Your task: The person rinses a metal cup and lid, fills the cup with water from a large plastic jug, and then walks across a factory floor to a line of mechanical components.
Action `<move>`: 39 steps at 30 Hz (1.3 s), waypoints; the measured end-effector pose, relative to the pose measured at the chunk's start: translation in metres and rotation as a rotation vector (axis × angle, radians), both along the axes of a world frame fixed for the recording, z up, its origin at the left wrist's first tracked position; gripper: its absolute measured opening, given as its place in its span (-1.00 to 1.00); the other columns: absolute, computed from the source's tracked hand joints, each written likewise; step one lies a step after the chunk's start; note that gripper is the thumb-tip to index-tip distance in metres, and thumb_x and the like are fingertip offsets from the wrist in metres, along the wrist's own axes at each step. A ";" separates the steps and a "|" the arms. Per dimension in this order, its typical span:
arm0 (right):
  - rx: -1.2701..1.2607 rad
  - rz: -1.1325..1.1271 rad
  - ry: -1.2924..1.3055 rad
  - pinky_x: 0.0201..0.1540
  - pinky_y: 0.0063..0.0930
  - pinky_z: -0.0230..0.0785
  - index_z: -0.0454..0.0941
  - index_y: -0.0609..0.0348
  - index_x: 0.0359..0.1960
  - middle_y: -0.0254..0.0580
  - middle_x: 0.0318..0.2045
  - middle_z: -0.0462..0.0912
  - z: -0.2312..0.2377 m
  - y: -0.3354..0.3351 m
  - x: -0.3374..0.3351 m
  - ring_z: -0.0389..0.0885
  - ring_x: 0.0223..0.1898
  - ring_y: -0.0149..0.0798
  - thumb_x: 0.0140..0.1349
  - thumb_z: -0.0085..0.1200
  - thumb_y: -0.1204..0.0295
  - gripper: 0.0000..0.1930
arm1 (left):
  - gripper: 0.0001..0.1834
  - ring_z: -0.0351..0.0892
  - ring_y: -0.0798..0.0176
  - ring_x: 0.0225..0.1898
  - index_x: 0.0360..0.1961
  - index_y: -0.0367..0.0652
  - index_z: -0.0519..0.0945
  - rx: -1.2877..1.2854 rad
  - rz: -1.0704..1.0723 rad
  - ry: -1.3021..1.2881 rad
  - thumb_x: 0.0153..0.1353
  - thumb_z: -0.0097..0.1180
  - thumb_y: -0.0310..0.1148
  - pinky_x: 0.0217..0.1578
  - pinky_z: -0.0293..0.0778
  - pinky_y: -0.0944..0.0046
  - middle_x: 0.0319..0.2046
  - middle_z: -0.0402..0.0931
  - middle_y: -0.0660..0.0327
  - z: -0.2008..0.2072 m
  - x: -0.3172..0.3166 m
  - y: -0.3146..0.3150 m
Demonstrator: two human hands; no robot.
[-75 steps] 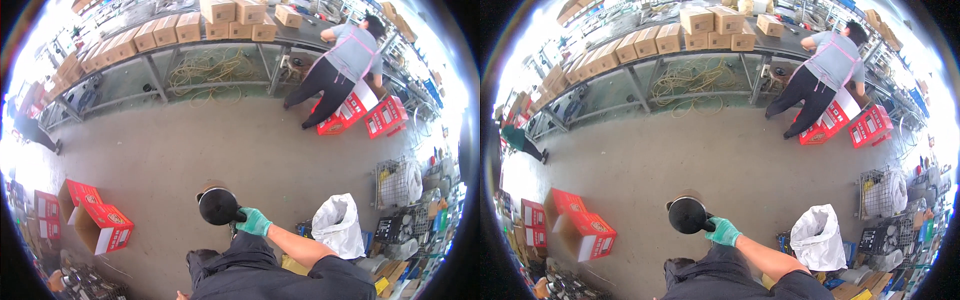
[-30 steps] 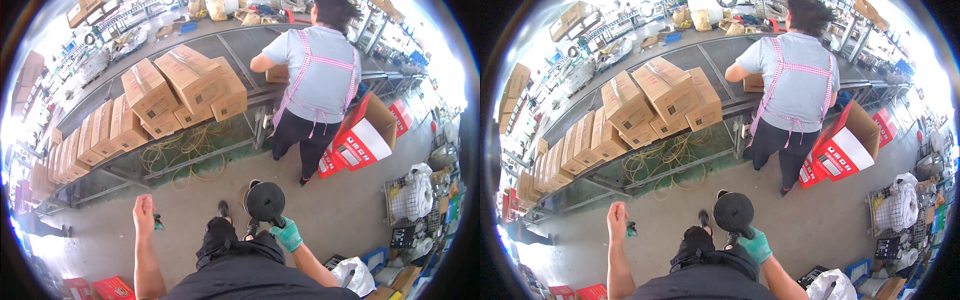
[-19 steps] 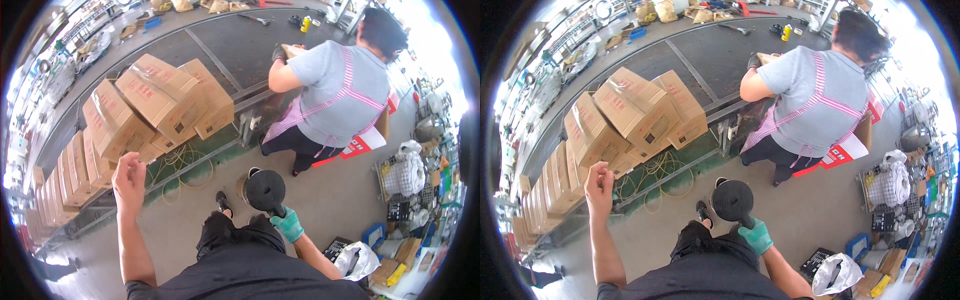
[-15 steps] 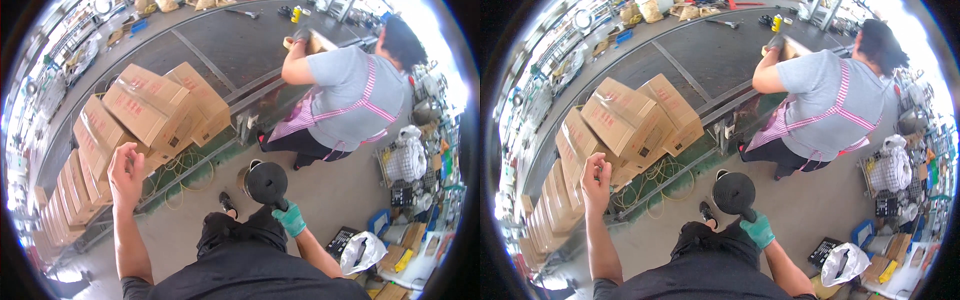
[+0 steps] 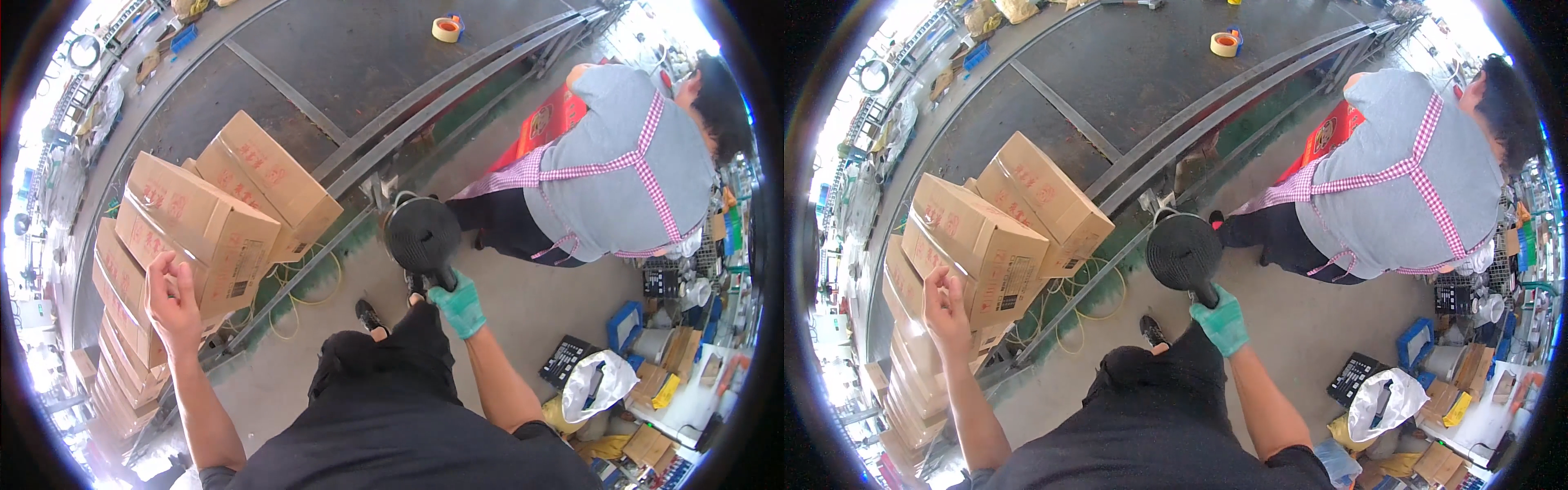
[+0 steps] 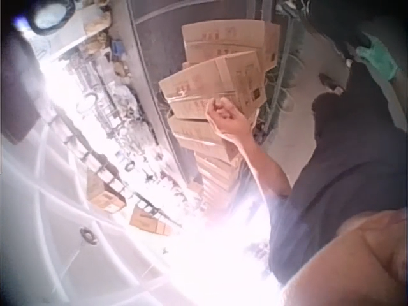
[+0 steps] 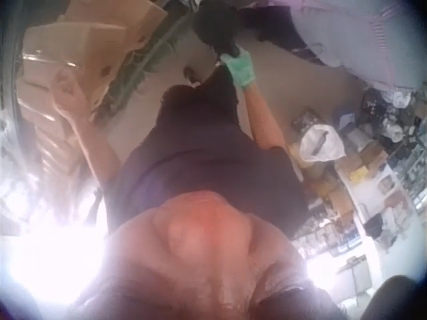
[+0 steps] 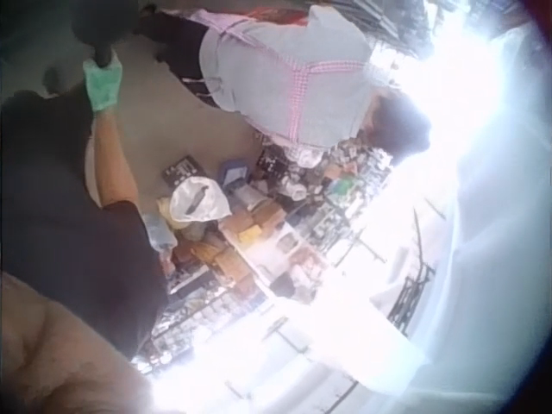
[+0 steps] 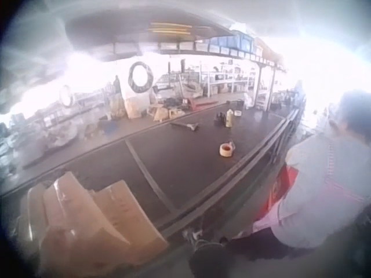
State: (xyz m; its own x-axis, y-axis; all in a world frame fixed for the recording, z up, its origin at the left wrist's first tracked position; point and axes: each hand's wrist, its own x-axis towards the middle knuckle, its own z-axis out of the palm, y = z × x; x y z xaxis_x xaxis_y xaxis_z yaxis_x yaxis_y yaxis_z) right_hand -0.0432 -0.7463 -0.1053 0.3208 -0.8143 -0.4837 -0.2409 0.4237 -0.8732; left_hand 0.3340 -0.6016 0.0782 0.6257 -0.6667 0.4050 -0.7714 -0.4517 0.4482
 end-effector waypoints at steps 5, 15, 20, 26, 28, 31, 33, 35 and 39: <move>-0.052 0.024 0.013 -0.29 -0.45 0.38 0.58 0.28 -0.19 -0.33 -0.46 0.57 -0.022 -0.040 0.005 0.44 -0.41 -0.49 0.05 0.20 0.42 -0.71 | -0.80 0.09 0.45 -0.57 -0.07 -0.19 0.58 0.054 0.022 -0.099 0.31 0.15 -0.40 -0.54 0.16 0.40 -0.42 0.37 0.33 -0.009 0.002 -0.005; -0.053 0.017 -0.015 -0.26 -0.44 0.43 0.60 0.31 -0.12 -0.32 -0.42 0.61 -0.033 -0.077 -0.005 0.50 -0.39 -0.46 0.06 0.22 0.46 -0.68 | -0.79 0.23 0.40 -0.47 -0.09 -0.23 0.59 0.043 0.066 -0.099 0.39 0.02 -0.35 -0.38 0.26 0.38 -0.39 0.42 0.30 -0.013 0.006 -0.003; 0.034 -0.031 -0.077 -0.30 -0.49 0.45 0.59 0.36 -0.06 -0.32 -0.39 0.64 -0.041 -0.091 -0.010 0.53 -0.40 -0.48 0.06 0.22 0.51 -0.64 | -0.61 0.35 0.34 -0.34 -0.06 -0.22 0.59 0.033 0.161 0.077 0.52 -0.22 -0.17 -0.20 0.33 0.34 -0.34 0.48 0.28 -0.016 0.014 0.005; 0.161 -0.094 -0.019 -0.37 -0.54 0.40 0.59 0.33 -0.14 -0.37 -0.41 0.59 -0.056 -0.127 -0.016 0.49 -0.44 -0.52 0.08 0.18 0.55 -0.73 | -0.53 0.28 0.36 -0.35 -0.06 -0.22 0.60 0.086 0.320 0.021 0.54 -0.29 -0.11 -0.22 0.27 0.34 -0.43 0.32 0.34 -0.022 0.005 0.000; 0.042 -0.107 -0.005 -0.42 -0.54 0.36 0.58 0.29 -0.21 -0.40 -0.45 0.56 -0.075 -0.147 -0.024 0.45 -0.48 -0.53 0.09 0.17 0.54 -0.79 | -0.52 0.28 0.37 -0.34 -0.06 -0.21 0.62 0.116 0.357 0.047 0.54 -0.29 -0.09 -0.24 0.27 0.34 -0.44 0.29 0.37 -0.023 0.010 0.002; 0.027 -0.098 0.004 -0.45 -0.53 0.31 0.58 0.27 -0.25 -0.43 -0.48 0.54 -0.108 -0.182 -0.035 0.41 -0.50 -0.54 0.09 0.17 0.54 -0.83 | -0.55 0.29 0.42 -0.32 0.02 -0.17 0.60 0.208 0.397 -0.082 0.52 -0.25 -0.10 -0.23 0.24 0.40 -0.41 0.28 0.40 -0.027 0.017 0.012; 0.004 -0.109 0.088 -0.47 -0.55 0.28 0.58 0.25 -0.29 -0.45 -0.51 0.52 -0.138 -0.208 -0.034 0.40 -0.51 -0.55 0.11 0.16 0.54 -0.87 | -0.56 0.28 0.43 -0.32 0.06 -0.18 0.57 0.279 0.493 -0.084 0.51 -0.22 -0.10 -0.25 0.23 0.43 -0.38 0.29 0.39 -0.016 0.026 0.030; 0.002 -0.119 0.100 -0.47 -0.55 0.30 0.58 0.23 -0.30 -0.45 -0.51 0.53 -0.162 -0.232 -0.026 0.41 -0.52 -0.55 0.11 0.17 0.53 -0.88 | -0.56 0.27 0.45 -0.31 0.11 -0.18 0.54 0.344 0.622 -0.128 0.50 -0.19 -0.10 -0.28 0.22 0.45 -0.35 0.29 0.38 -0.031 0.033 0.042; 0.037 -0.140 0.114 -0.50 -0.57 0.33 0.60 0.18 -0.25 -0.42 -0.49 0.55 -0.220 -0.306 -0.027 0.46 -0.55 -0.51 0.09 0.20 0.51 -0.83 | -0.57 0.27 0.45 -0.31 0.11 -0.18 0.54 0.373 0.651 -0.228 0.50 -0.19 -0.11 -0.27 0.22 0.45 -0.34 0.30 0.38 -0.035 0.021 0.018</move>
